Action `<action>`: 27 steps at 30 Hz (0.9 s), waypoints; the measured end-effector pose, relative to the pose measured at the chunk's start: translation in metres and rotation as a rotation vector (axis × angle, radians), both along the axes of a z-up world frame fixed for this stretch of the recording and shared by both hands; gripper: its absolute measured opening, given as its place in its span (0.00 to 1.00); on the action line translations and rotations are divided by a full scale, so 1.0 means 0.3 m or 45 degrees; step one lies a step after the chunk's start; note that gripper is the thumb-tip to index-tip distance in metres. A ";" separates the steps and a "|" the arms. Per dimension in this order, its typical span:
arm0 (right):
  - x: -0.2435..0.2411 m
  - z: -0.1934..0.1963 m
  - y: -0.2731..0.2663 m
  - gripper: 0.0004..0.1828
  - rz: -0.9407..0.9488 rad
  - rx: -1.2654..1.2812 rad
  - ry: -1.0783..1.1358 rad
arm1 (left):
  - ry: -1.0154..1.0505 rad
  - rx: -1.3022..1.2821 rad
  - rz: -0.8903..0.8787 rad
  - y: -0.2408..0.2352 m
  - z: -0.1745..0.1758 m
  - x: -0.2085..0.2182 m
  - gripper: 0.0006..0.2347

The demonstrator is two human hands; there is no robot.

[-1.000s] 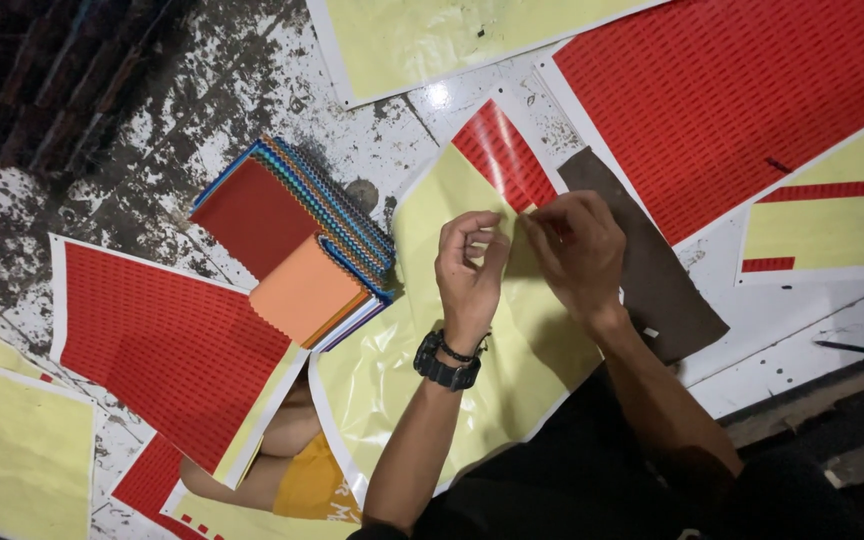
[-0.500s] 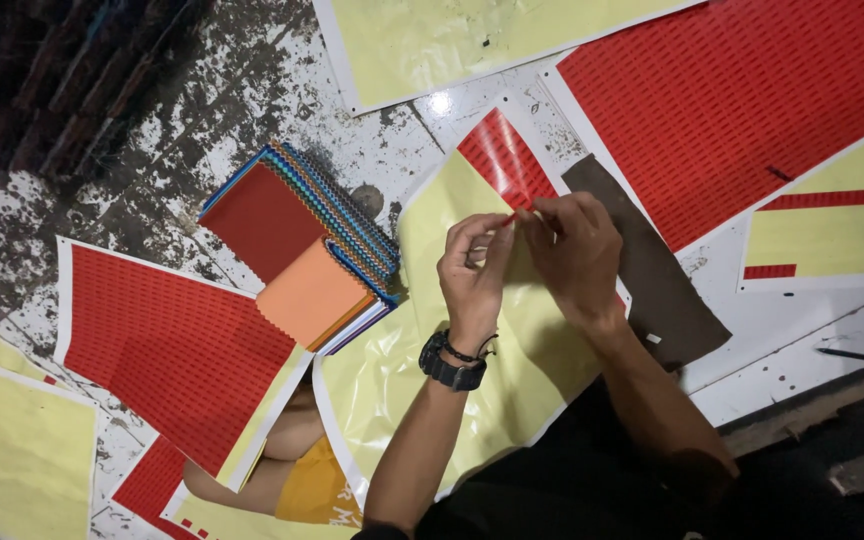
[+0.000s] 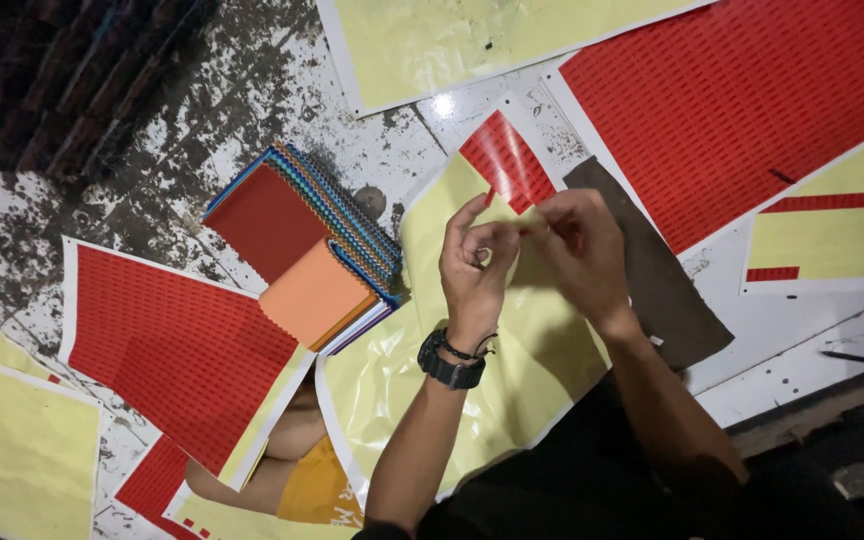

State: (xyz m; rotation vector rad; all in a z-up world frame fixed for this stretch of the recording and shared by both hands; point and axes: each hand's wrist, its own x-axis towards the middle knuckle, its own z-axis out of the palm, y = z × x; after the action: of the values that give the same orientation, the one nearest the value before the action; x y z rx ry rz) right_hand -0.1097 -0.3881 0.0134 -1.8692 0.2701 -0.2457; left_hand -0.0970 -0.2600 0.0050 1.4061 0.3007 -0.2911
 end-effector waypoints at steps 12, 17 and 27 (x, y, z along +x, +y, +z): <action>0.000 -0.229 0.000 0.06 -0.109 -0.846 -0.271 | -0.155 0.045 0.176 0.023 -0.014 0.006 0.25; 0.010 -0.050 0.009 0.08 0.026 -0.107 -0.155 | -0.243 -0.011 0.109 0.022 0.020 0.029 0.31; 0.068 -0.122 0.002 0.13 -0.006 -0.687 -0.098 | -0.339 0.000 0.237 0.002 -0.027 0.019 0.29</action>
State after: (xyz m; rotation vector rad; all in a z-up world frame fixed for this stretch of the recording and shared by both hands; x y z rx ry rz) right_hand -0.0893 -0.3876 -0.0233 -2.3847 0.1635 -0.4242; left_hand -0.0913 -0.2594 -0.0031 1.3873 0.2095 0.0497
